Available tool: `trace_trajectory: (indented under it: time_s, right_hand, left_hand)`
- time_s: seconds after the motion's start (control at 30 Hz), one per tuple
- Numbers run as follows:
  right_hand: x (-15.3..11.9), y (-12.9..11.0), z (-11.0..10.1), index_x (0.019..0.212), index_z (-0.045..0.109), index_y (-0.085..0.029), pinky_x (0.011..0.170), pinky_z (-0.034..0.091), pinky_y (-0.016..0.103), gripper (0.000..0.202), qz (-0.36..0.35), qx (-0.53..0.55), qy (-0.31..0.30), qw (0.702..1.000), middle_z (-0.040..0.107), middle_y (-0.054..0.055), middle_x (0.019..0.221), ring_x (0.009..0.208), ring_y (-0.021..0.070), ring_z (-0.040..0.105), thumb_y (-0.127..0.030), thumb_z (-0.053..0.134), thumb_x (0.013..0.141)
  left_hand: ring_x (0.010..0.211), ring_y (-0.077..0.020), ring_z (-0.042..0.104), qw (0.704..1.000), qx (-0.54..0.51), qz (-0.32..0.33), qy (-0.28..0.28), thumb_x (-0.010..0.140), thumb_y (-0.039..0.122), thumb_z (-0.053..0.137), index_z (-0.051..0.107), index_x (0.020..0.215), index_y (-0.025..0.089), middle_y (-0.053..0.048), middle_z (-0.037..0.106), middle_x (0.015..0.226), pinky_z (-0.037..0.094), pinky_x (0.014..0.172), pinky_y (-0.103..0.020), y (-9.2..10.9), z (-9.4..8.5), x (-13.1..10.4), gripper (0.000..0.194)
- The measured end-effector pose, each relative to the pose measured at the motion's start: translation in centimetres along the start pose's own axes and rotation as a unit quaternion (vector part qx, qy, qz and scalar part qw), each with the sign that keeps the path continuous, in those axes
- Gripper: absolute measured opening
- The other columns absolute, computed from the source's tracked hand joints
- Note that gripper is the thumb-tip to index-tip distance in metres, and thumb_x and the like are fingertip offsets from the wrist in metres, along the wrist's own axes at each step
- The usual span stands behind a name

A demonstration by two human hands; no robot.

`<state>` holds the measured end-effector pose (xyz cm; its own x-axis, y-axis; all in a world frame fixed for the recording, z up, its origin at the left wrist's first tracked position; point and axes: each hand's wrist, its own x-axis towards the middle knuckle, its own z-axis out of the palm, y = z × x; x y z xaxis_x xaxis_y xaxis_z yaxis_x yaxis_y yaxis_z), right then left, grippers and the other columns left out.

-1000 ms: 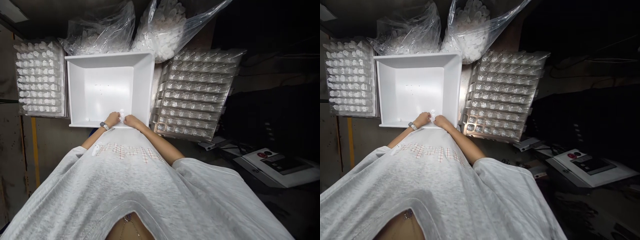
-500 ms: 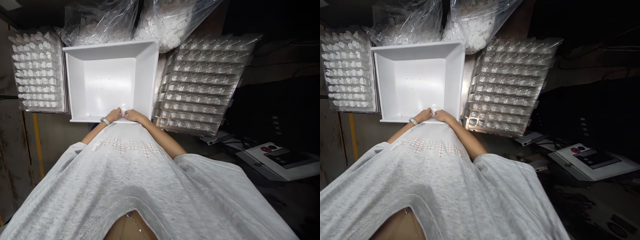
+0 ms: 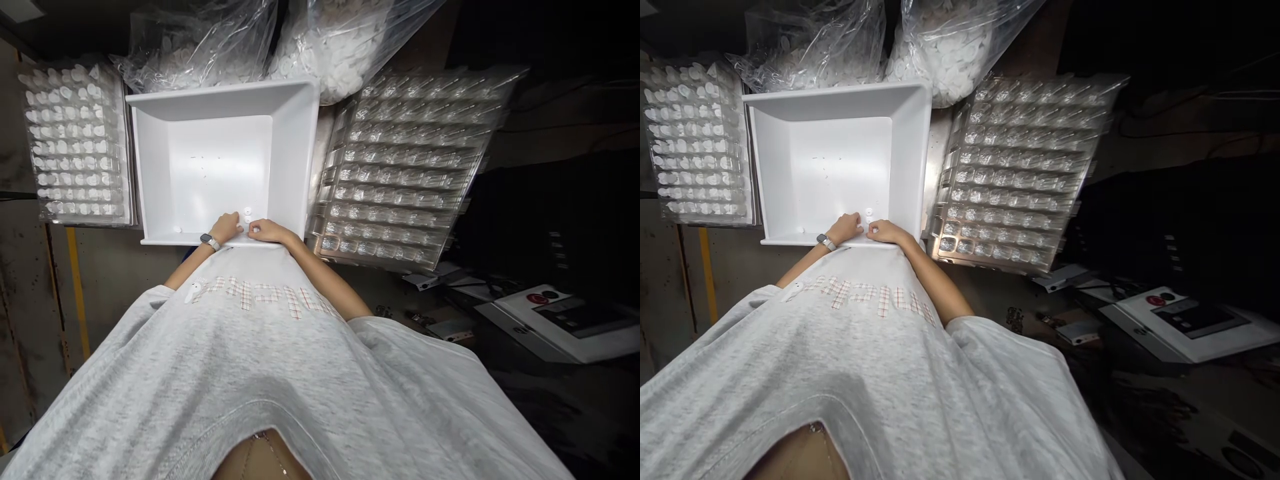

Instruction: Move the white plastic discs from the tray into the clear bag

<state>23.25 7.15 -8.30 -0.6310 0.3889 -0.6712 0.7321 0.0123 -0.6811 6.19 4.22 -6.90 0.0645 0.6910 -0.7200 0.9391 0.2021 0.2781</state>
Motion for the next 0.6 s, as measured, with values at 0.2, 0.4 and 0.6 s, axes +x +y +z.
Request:
trace_trajectory:
  time_s: [0.2, 0.4, 0.6]
  right_hand:
    - [0.3, 0.6, -0.6, 0.101, 0.063, -0.012, 0.075, 0.034, 0.019, 0.02, -0.018, 0.018, -0.041, 0.999, 0.059, 0.002, 0.102, 0.088, 0.0118, 0.05, -0.025, 0.06, 0.085]
    - [0.9, 1.3, -0.2, 0.084, 0.055, -0.011, 0.062, 0.03, 0.023, 0.009, 0.014, 0.101, 0.011, 0.995, 0.053, 0.001, 0.074, 0.068, 0.011, 0.044, -0.02, 0.055, 0.085]
    - [1.5, 1.3, 1.1, 0.087, 0.043, -0.01, 0.056, 0.035, 0.019, 0.007, 0.05, 0.317, 0.068, 0.945, 0.047, 0.003, 0.08, 0.065, 0.0074, 0.043, -0.014, 0.038, 0.091]
  left_hand:
    - [0.071, -0.0091, 0.051, 0.985, -0.156, 0.029, -0.064, 0.095, 0.025, 0.034, 0.056, 0.101, 0.011, -0.004, 0.06, 0.095, 0.042, 0.066, -0.022, -2.7, -0.8, 0.6, 0.027]
    - [0.089, -0.0147, 0.055, 0.995, -0.037, 0.079, -0.038, 0.083, 0.04, 0.066, 0.052, 0.119, 0.014, -0.004, 0.059, 0.098, 0.04, 0.077, -0.024, -1.8, 0.7, 1.0, 0.047]
    - [0.099, -0.0298, 0.056, 0.99, 0.11, 0.084, -0.023, 0.088, 0.03, 0.058, 0.059, 0.105, 0.009, -0.014, 0.058, 0.106, 0.043, 0.078, -0.036, 1.2, 1.5, 1.6, 0.026]
